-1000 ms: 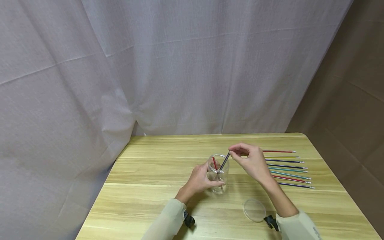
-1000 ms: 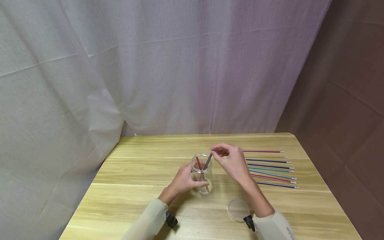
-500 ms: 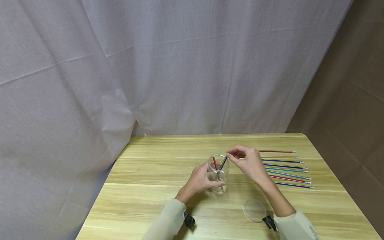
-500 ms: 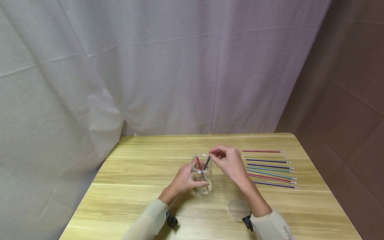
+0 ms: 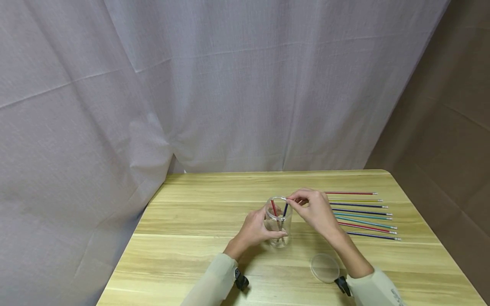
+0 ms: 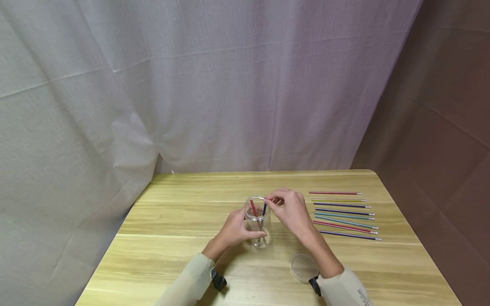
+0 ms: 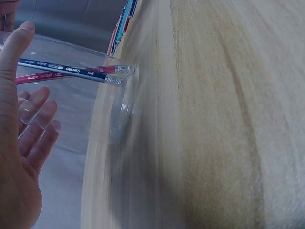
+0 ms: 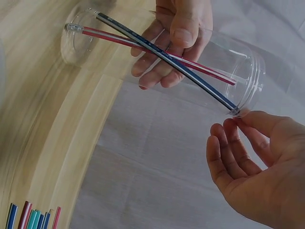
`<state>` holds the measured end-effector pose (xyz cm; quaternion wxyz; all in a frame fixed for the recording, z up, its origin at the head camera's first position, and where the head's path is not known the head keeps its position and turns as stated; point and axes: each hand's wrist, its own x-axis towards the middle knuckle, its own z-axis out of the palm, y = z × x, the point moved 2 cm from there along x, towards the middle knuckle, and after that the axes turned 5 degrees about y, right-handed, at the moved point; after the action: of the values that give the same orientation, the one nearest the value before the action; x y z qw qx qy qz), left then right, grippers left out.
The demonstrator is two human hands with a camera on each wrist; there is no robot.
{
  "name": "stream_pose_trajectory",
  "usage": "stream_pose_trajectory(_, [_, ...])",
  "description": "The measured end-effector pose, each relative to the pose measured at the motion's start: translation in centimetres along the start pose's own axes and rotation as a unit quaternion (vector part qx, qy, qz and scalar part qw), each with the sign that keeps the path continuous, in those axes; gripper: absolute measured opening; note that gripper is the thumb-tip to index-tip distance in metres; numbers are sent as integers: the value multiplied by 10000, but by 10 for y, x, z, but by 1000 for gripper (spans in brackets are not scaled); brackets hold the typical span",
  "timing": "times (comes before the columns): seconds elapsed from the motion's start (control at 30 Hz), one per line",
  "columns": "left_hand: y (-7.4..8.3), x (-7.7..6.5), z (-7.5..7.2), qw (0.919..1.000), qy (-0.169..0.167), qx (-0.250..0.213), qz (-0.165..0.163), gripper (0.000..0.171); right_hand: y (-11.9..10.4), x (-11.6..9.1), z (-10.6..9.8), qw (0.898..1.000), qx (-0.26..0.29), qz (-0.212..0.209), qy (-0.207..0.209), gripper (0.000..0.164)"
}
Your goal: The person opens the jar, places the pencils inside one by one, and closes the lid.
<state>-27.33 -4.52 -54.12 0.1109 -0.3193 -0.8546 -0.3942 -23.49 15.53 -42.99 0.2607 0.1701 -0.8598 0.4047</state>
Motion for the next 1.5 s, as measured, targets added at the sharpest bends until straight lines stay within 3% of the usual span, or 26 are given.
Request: stream_pose_trajectory(1.5, [-1,0,1,10000,48,11,-27,67,0,-5,-5,9996,-106,170,205,6])
